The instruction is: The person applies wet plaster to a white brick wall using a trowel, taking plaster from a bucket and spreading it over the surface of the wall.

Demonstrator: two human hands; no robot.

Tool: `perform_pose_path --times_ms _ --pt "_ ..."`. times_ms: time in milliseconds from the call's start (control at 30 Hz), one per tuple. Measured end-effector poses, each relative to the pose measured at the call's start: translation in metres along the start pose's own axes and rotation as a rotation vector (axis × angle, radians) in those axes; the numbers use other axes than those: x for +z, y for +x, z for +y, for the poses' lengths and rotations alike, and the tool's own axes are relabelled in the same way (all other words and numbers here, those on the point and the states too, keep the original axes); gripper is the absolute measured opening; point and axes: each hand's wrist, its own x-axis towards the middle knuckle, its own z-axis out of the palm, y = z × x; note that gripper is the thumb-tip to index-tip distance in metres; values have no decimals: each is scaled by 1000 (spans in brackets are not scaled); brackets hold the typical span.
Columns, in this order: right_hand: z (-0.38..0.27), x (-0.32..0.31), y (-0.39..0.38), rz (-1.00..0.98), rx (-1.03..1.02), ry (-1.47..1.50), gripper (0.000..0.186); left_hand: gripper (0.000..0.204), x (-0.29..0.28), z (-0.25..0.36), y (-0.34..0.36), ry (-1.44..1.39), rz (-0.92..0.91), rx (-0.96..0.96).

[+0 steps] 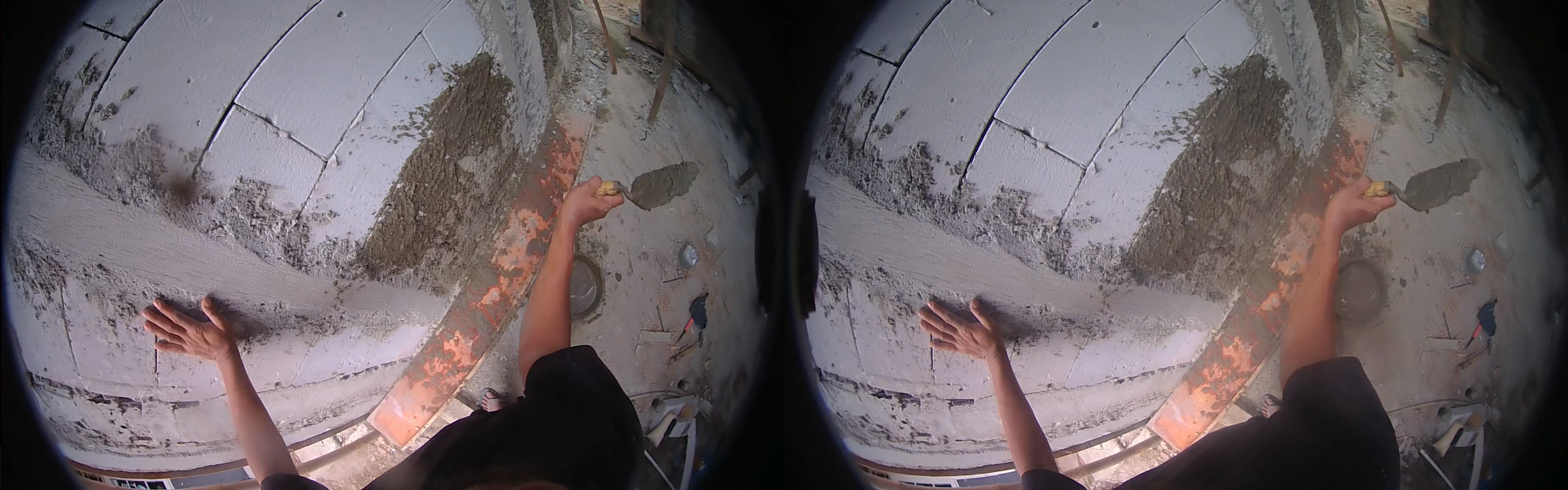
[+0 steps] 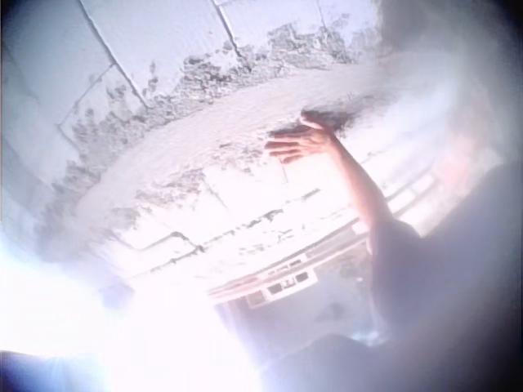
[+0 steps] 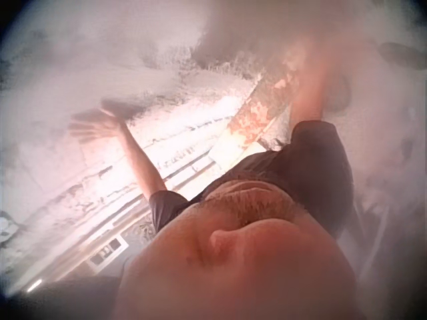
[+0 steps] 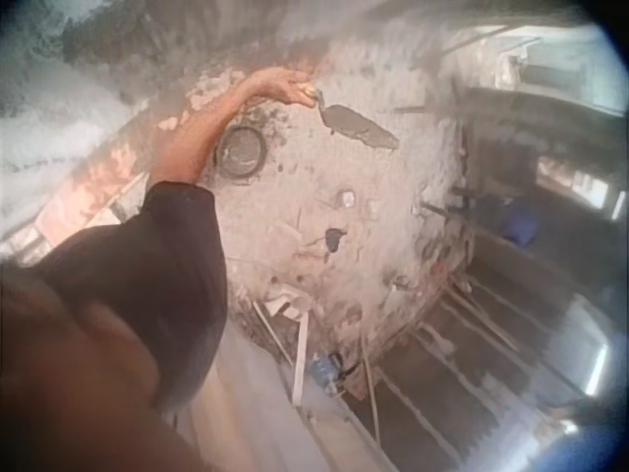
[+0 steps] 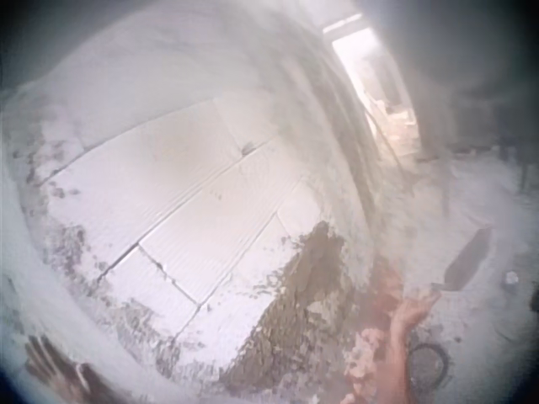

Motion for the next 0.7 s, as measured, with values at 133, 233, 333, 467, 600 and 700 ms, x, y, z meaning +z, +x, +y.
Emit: perform_pose_path --times_ms 133,233,333,467,600,700 --pt "-9 107 -117 -660 67 -272 51 88 2 2 3 -8 -16 -10" --pt "-56 59 -195 -1244 -109 -202 37 90 8 -11 -5 64 -29 -4" --pt "-36 -20 -168 -1203 48 -106 39 88 10 -6 -8 90 4 1" --pt "142 -143 -42 -1165 272 -644 32 87 6 -14 -9 113 18 65" --pt "296 -264 98 -1084 250 -1553 36 88 9 -2 -17 104 -9 125" --pt "390 -299 152 -1084 264 -1729 36 87 8 6 2 66 23 224"
